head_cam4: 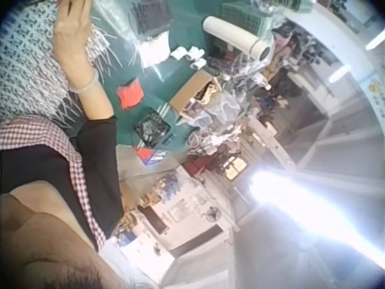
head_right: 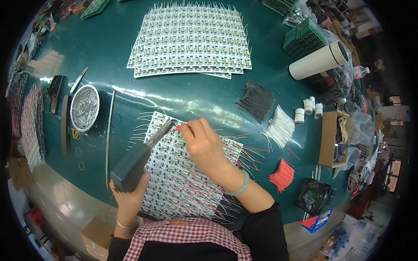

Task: The person uses a soldering iron to attach red and white wires to a grid of LED modules on a green workbench. They repeatedly pick up wires, position them on the LED contacts, and apply the soldering iron to secure the connections.

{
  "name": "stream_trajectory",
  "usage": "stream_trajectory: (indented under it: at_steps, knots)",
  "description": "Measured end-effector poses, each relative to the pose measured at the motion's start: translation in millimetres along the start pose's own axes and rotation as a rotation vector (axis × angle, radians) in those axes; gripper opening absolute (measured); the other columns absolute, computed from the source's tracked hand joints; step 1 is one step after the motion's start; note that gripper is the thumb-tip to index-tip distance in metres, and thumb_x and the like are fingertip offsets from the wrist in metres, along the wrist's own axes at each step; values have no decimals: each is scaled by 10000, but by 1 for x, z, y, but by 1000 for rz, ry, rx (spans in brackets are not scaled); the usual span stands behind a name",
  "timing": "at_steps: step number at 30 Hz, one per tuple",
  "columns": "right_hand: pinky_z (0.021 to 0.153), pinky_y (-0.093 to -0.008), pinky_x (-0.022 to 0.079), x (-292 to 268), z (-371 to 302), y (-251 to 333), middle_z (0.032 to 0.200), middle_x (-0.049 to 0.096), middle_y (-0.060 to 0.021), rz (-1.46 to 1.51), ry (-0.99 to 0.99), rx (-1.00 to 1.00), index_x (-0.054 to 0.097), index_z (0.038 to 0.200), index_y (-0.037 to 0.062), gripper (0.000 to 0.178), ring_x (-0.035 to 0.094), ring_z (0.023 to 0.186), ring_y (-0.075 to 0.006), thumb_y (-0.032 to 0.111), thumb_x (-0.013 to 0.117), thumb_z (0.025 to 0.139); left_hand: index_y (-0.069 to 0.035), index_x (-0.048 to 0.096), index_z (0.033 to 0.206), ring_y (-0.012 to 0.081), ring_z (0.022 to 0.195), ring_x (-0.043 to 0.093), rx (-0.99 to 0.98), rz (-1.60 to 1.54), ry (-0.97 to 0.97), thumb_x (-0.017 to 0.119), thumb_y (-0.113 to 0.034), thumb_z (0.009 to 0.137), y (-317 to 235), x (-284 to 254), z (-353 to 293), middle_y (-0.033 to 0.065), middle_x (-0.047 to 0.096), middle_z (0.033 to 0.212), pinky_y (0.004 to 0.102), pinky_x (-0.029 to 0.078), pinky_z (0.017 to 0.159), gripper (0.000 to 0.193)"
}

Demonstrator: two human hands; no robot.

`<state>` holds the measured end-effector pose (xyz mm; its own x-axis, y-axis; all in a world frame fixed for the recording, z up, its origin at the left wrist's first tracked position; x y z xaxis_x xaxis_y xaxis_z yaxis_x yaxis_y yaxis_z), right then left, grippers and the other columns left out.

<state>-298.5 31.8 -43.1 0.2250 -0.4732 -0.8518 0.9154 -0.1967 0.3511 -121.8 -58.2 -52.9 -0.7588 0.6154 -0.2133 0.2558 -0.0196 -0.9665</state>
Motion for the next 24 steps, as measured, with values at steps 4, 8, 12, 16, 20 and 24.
stream_trajectory:
  at_steps: [4, 8, 12, 16, 20, 24]
  knots:
    - [647, -339, 516, 0, 1, 0, 940, 596, -126, 15, -5, 16, 657, 1021, -62, 350, 583, 828, -259, -72, 642, 672, 60, 667, 927, 87, 694, 583, 27, 33, 11, 759, 31, 781, 1, 2, 2, 63, 645, 830, 246, 453, 592, 175]
    - [640, -320, 523, 0, 2, 3, 919, 580, -109, -28, 4, -8, 657, 984, -67, 300, 579, 840, -241, -18, 671, 689, 55, 673, 931, 89, 676, 584, 44, 35, 3, 755, 30, 780, 2, 4, 2, 65, 643, 820, 244, 450, 581, 173]
    - [640, -321, 521, 1, 2, 3, 917, 577, -109, -28, 6, -5, 655, 983, -70, 287, 577, 839, -240, -13, 674, 703, 48, 674, 928, 93, 648, 574, 56, 58, 18, 753, 24, 785, 2, 7, 4, 62, 634, 799, 246, 442, 568, 165]
    - [638, -320, 519, 0, 3, 4, 917, 577, -111, -27, 10, -8, 654, 983, -73, 273, 576, 843, -240, -14, 674, 717, 41, 672, 916, 91, 624, 559, 37, 132, 42, 755, 18, 788, 3, 7, 3, 53, 621, 765, 250, 434, 552, 154]
    - [635, -321, 516, 0, 3, 4, 916, 576, -112, -25, 7, -14, 651, 973, -74, 262, 575, 846, -240, -16, 677, 719, 33, 673, 911, 89, 609, 550, 62, 177, 59, 755, 16, 788, 1, 8, 3, 47, 609, 737, 250, 429, 542, 149]
    - [634, -321, 515, 1, 3, 4, 915, 574, -112, -21, 6, -8, 650, 962, -68, 253, 575, 845, -239, -22, 681, 714, 47, 672, 922, 76, 652, 569, 99, 108, 8, 754, 18, 791, -9, 4, 2, 49, 637, 775, 240, 447, 566, 157]
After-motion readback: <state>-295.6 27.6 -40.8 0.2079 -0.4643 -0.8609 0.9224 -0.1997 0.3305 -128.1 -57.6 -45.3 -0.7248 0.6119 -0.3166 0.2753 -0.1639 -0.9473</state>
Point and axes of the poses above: each hand's wrist, its own z-axis towards the middle knuckle, its own x-axis out of the palm, y = z × x, the point moved 10 cm from there along z, towards the middle knuckle
